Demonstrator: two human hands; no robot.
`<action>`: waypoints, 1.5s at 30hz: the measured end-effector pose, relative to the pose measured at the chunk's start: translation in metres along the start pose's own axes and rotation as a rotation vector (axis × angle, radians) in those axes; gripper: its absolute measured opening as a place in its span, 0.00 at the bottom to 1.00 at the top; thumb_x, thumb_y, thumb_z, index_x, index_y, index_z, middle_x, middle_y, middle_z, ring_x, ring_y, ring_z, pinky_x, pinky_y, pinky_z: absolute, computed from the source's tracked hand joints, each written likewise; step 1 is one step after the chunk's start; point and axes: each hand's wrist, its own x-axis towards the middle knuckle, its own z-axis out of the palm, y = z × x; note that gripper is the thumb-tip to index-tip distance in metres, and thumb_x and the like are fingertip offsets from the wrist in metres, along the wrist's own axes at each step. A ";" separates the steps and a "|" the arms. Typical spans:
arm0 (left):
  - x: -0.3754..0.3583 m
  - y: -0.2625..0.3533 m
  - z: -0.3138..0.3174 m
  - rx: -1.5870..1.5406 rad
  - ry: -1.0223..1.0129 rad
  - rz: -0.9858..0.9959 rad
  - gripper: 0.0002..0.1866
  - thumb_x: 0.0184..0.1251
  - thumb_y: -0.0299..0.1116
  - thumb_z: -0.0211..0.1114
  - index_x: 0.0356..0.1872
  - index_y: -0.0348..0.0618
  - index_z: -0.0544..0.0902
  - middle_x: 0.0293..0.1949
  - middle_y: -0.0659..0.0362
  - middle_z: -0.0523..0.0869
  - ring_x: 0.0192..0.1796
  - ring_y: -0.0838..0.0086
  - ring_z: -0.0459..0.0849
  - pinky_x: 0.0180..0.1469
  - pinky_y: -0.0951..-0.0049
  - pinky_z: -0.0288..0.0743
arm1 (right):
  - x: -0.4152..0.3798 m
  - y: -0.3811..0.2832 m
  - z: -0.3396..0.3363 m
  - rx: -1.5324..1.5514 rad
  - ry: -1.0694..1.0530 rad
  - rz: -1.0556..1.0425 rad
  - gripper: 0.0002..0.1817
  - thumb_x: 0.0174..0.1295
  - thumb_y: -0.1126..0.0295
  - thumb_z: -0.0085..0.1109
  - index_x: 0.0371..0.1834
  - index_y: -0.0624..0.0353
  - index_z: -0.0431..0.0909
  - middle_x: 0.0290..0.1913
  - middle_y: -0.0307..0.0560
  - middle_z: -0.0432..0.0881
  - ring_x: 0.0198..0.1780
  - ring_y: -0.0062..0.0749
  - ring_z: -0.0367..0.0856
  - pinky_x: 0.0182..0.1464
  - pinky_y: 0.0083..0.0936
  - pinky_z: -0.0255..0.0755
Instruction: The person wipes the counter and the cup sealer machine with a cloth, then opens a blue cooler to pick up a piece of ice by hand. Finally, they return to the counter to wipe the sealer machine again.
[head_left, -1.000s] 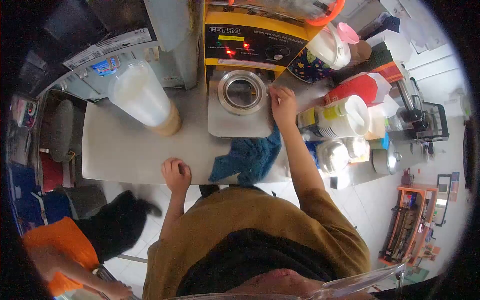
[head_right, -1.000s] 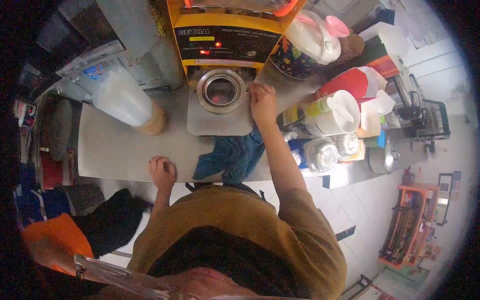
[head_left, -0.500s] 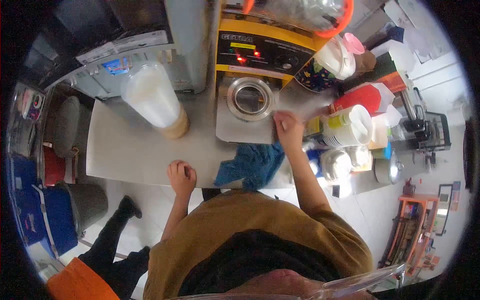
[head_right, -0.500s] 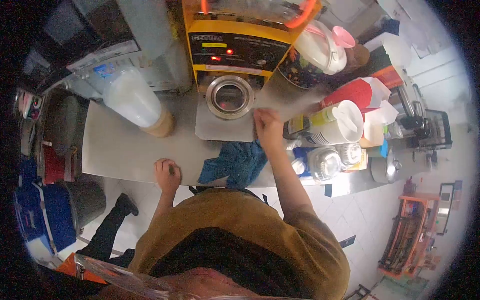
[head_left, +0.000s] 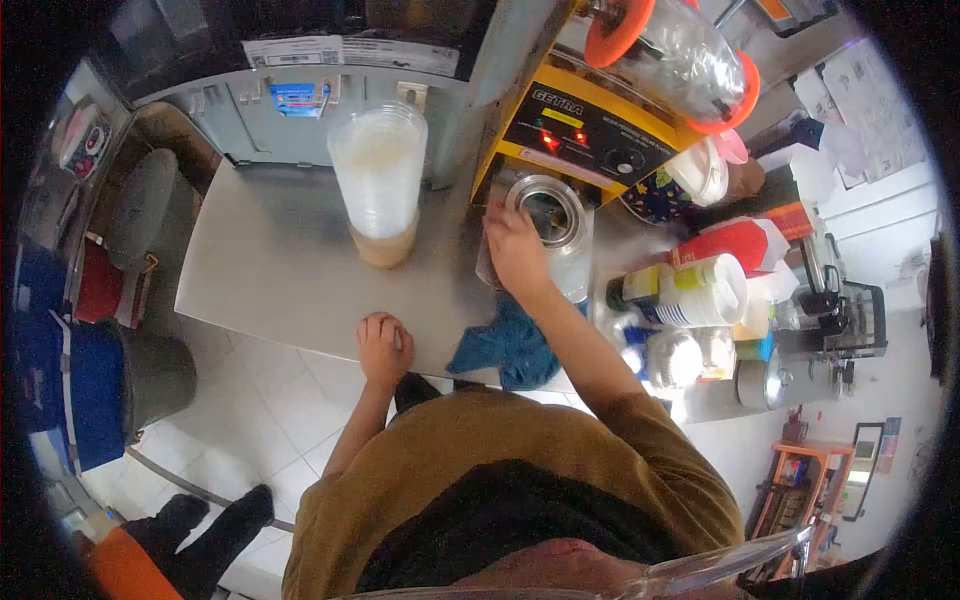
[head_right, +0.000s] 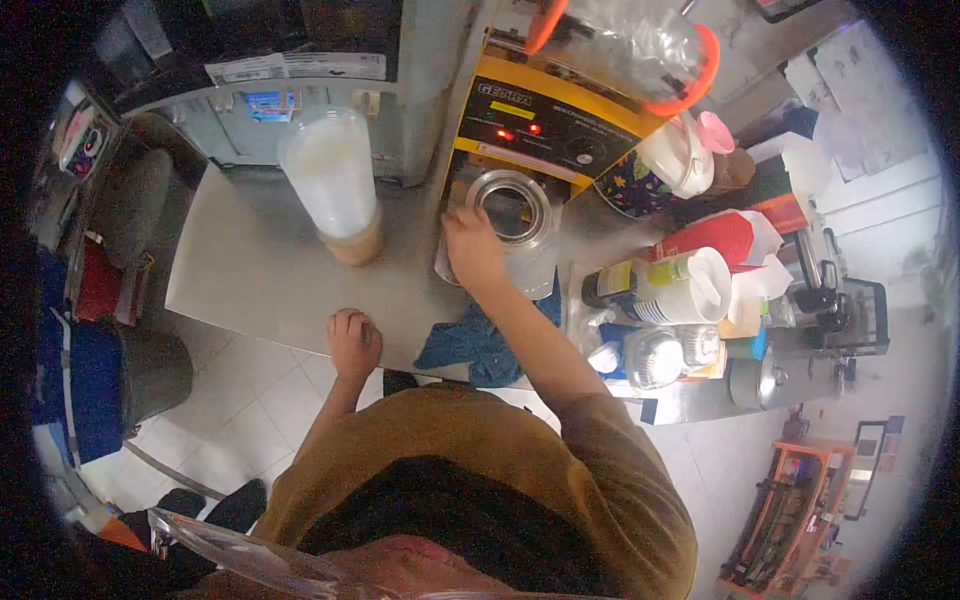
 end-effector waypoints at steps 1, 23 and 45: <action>0.001 0.000 -0.001 -0.001 -0.007 0.001 0.08 0.49 0.26 0.64 0.32 0.44 0.76 0.41 0.55 0.76 0.48 0.58 0.74 0.51 0.58 0.68 | 0.010 0.003 0.006 -0.037 -0.003 0.026 0.10 0.55 0.77 0.50 0.36 0.67 0.81 0.43 0.53 0.79 0.48 0.51 0.75 0.51 0.37 0.74; 0.205 0.107 0.059 -0.448 -0.160 0.328 0.19 0.62 0.29 0.62 0.53 0.32 0.78 0.58 0.46 0.78 0.57 0.53 0.78 0.59 0.64 0.72 | -0.110 0.015 -0.127 0.216 0.139 0.430 0.11 0.56 0.74 0.62 0.43 0.62 0.82 0.43 0.53 0.81 0.40 0.44 0.81 0.43 0.30 0.76; 0.166 0.119 0.022 -0.336 -0.179 0.236 0.12 0.56 0.30 0.68 0.40 0.34 0.85 0.47 0.51 0.85 0.49 0.57 0.83 0.53 0.65 0.75 | -0.146 0.009 -0.125 0.503 -0.109 0.456 0.14 0.58 0.71 0.63 0.47 0.60 0.80 0.45 0.53 0.80 0.46 0.49 0.79 0.49 0.35 0.73</action>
